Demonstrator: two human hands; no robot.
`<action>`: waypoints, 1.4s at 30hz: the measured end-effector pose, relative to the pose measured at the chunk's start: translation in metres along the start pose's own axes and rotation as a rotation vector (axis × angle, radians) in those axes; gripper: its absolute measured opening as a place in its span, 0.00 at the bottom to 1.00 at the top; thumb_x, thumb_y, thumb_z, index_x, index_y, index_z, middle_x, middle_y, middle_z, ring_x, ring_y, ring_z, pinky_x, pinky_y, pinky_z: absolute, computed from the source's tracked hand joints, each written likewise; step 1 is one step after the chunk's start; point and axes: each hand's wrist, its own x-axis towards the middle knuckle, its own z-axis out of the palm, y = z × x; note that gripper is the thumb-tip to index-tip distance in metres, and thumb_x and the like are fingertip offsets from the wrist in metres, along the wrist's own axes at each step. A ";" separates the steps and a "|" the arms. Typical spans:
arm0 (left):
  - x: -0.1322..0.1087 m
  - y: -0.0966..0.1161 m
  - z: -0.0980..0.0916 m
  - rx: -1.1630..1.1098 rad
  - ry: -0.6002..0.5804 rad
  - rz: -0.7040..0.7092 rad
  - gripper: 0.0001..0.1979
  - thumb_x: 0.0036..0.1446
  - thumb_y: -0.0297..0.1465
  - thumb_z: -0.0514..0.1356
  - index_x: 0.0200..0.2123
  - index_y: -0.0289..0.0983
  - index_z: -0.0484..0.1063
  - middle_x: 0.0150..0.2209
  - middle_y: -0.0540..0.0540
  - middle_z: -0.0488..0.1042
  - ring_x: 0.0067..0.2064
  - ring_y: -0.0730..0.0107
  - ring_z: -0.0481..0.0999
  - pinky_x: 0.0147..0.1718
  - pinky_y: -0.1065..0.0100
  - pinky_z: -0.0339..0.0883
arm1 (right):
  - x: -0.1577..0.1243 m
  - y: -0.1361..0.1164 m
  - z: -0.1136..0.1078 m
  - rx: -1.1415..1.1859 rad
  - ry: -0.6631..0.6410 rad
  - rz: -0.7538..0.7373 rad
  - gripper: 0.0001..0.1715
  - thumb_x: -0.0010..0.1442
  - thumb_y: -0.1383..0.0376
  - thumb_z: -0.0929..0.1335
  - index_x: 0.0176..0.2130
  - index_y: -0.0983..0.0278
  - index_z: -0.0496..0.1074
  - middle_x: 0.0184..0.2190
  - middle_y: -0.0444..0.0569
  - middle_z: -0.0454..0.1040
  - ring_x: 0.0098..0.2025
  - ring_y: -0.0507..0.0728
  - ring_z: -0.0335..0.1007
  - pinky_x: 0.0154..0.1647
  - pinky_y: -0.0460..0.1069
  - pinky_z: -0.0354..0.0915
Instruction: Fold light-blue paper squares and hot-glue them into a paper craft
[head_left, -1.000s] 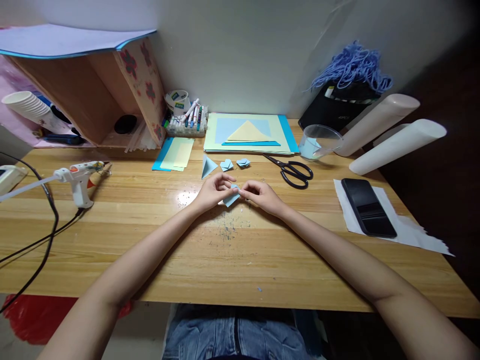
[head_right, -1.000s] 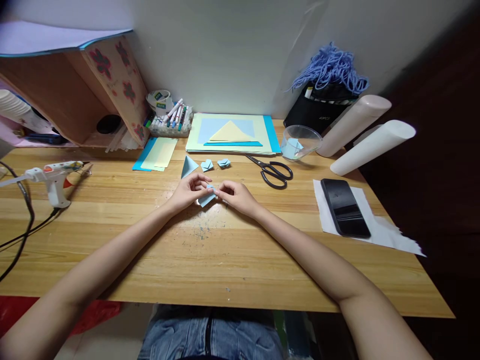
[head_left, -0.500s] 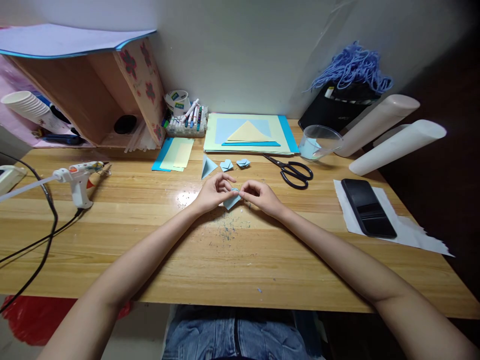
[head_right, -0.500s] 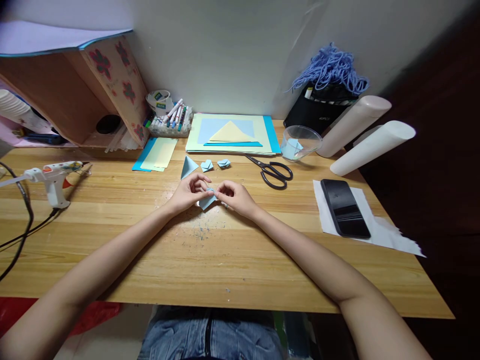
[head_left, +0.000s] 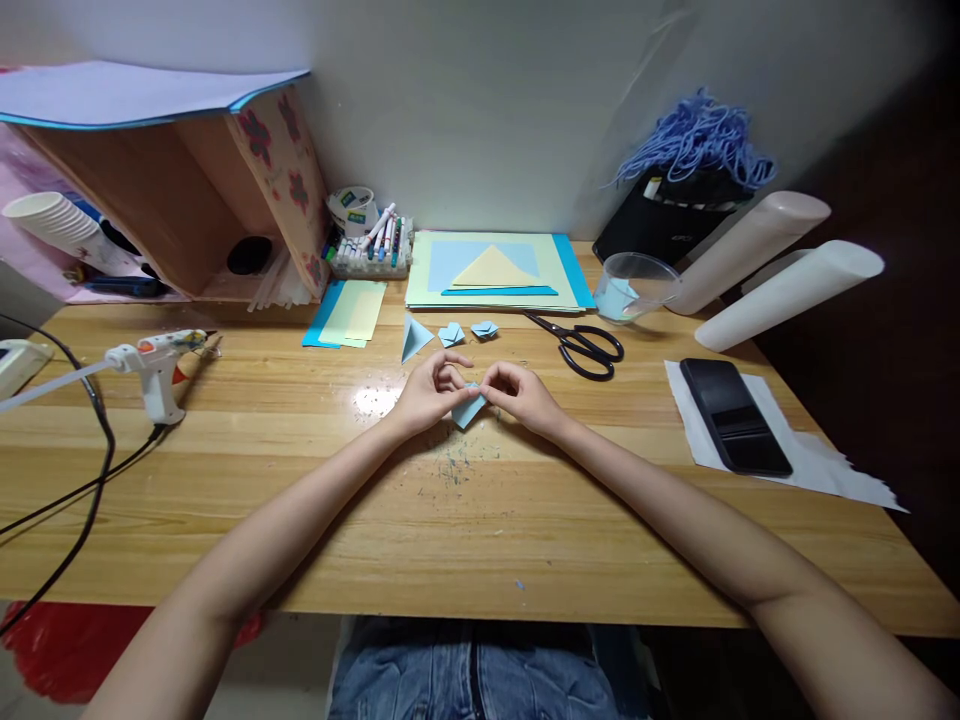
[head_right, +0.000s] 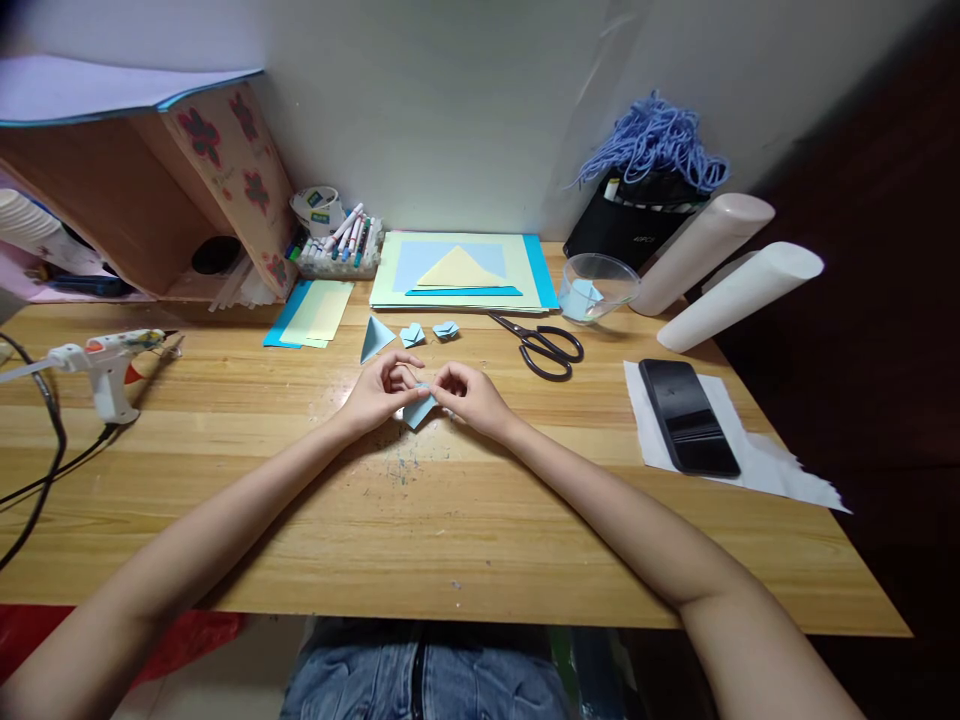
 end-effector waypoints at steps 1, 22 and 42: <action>-0.001 0.001 0.001 0.003 0.001 -0.004 0.21 0.44 0.32 0.66 0.40 0.34 0.64 0.22 0.54 0.68 0.23 0.79 0.68 0.25 0.75 0.62 | 0.000 0.000 0.000 -0.003 -0.004 0.003 0.12 0.53 0.58 0.67 0.28 0.65 0.65 0.23 0.43 0.66 0.24 0.49 0.58 0.25 0.45 0.55; 0.000 0.001 -0.003 -0.102 0.077 0.013 0.24 0.44 0.32 0.66 0.44 0.36 0.65 0.23 0.55 0.67 0.24 0.80 0.68 0.25 0.76 0.63 | 0.001 0.003 -0.001 0.085 0.015 -0.004 0.13 0.54 0.56 0.67 0.30 0.64 0.65 0.25 0.44 0.69 0.26 0.50 0.64 0.28 0.47 0.61; -0.002 0.001 0.005 -0.019 0.028 -0.105 0.13 0.47 0.37 0.63 0.27 0.32 0.69 0.25 0.49 0.71 0.27 0.75 0.73 0.28 0.69 0.70 | -0.002 0.006 -0.001 0.050 0.069 -0.040 0.13 0.54 0.56 0.67 0.29 0.63 0.64 0.24 0.43 0.65 0.25 0.51 0.61 0.26 0.46 0.59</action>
